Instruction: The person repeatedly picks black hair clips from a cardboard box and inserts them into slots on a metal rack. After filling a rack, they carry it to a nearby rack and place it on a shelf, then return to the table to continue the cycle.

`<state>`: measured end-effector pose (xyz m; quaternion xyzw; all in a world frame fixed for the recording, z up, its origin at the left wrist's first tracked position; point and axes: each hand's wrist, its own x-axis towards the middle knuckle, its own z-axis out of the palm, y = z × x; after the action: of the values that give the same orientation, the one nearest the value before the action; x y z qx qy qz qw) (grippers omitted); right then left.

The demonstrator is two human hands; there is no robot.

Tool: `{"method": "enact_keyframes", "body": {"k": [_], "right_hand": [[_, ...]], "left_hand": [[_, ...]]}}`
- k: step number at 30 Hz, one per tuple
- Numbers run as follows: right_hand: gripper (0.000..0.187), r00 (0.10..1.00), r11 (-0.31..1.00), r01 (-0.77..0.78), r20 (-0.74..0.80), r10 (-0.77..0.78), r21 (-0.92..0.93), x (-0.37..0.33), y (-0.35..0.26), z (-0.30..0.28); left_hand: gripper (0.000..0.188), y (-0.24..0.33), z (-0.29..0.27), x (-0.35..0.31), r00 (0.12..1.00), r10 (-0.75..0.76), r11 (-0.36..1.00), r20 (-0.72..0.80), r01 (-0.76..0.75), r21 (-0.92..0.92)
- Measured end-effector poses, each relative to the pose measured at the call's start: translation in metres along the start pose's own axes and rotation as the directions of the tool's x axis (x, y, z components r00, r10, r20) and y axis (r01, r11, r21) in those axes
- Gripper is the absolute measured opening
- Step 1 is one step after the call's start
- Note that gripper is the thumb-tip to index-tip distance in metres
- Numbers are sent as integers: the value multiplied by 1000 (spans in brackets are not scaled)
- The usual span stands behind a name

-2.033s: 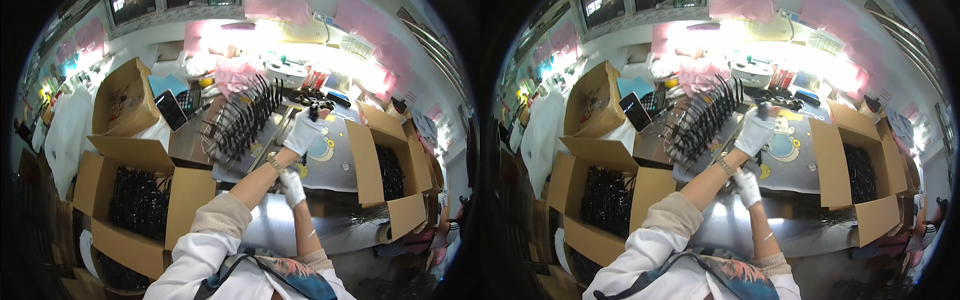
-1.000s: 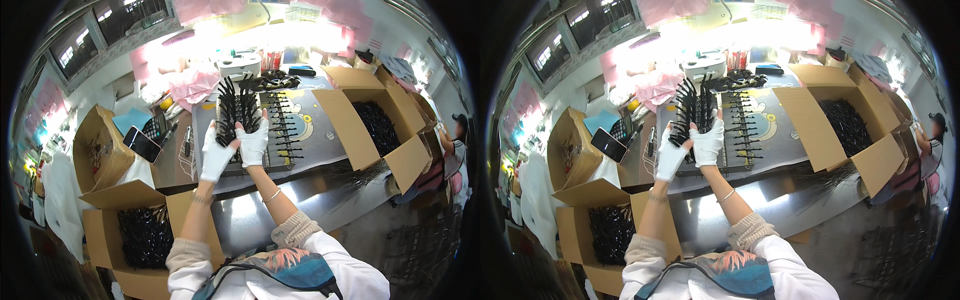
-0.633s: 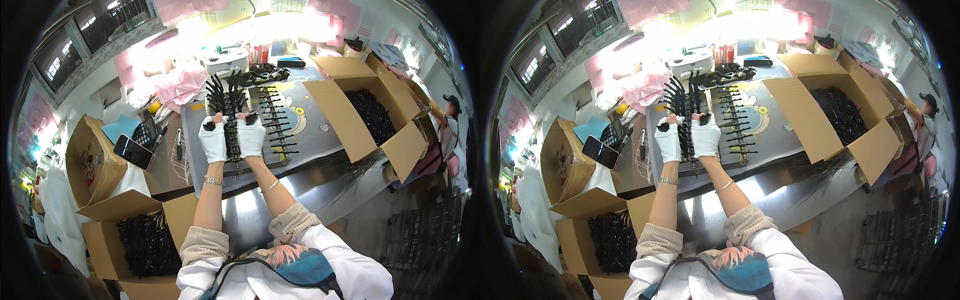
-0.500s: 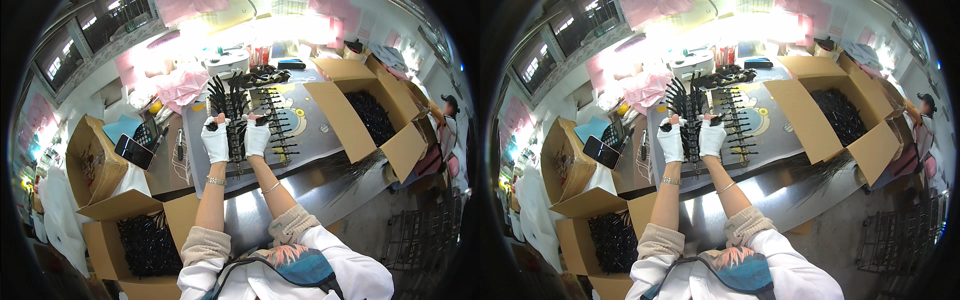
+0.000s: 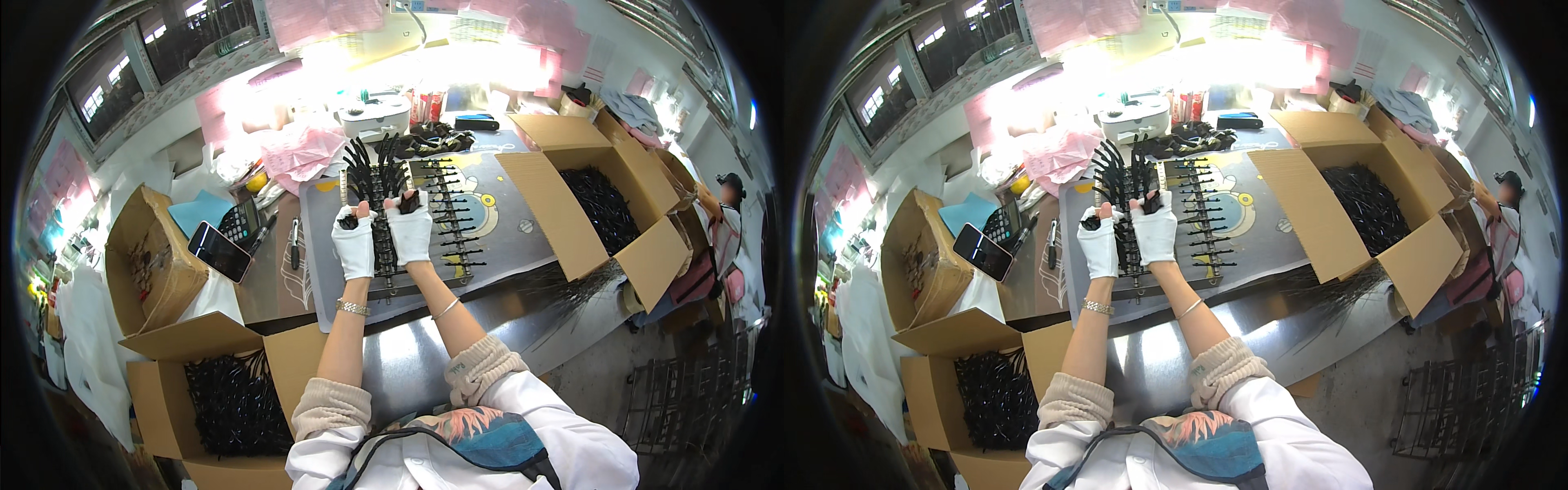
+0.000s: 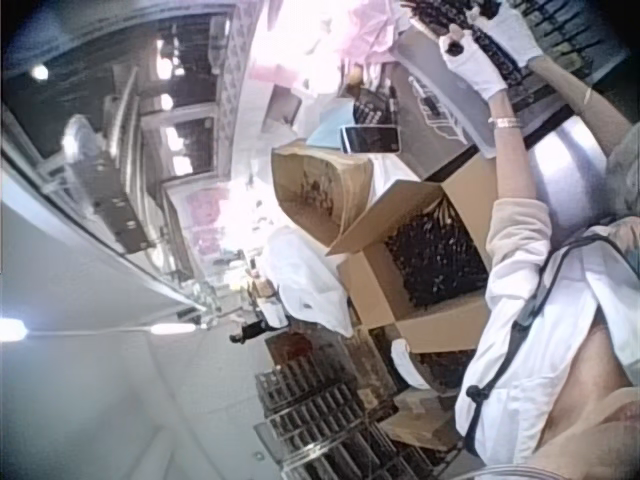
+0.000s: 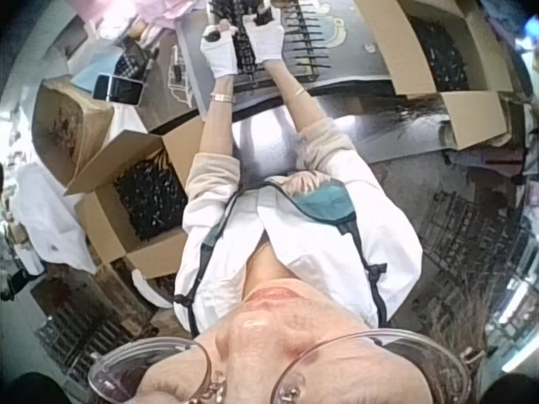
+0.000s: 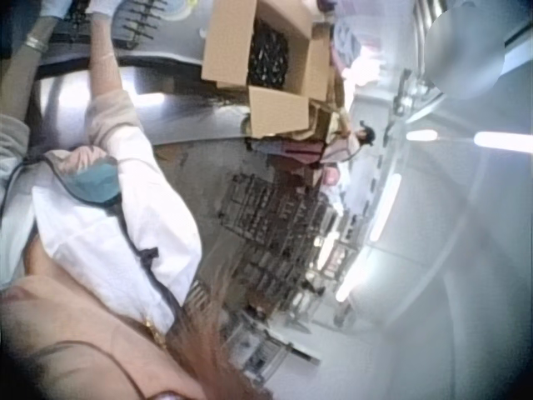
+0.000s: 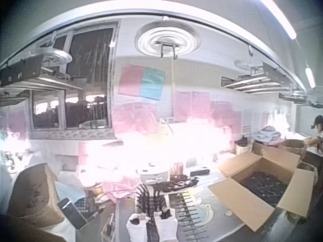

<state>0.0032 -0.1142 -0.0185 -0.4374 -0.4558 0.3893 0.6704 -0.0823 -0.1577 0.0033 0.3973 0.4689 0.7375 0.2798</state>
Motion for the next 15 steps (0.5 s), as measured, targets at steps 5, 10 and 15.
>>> {"method": "enact_keyframes", "body": {"k": [5, 10, 15], "right_hand": [[27, 966, 968, -146, -182, 184, 205, 18, -1, -16], [25, 955, 960, -157, -213, 207, 231, 6, -18, -14], [18, 830, 862, 483, 394, -395, -155, -27, -44, -5]], "left_hand": [[31, -3, -2, 3, 998, -16, 989, -67, 6, -146], [30, -12, -5, 6, 1000, 12, 993, -9, -13, -118], [21, -27, -2, 6, 997, 70, 993, 36, -67, -95]]}}
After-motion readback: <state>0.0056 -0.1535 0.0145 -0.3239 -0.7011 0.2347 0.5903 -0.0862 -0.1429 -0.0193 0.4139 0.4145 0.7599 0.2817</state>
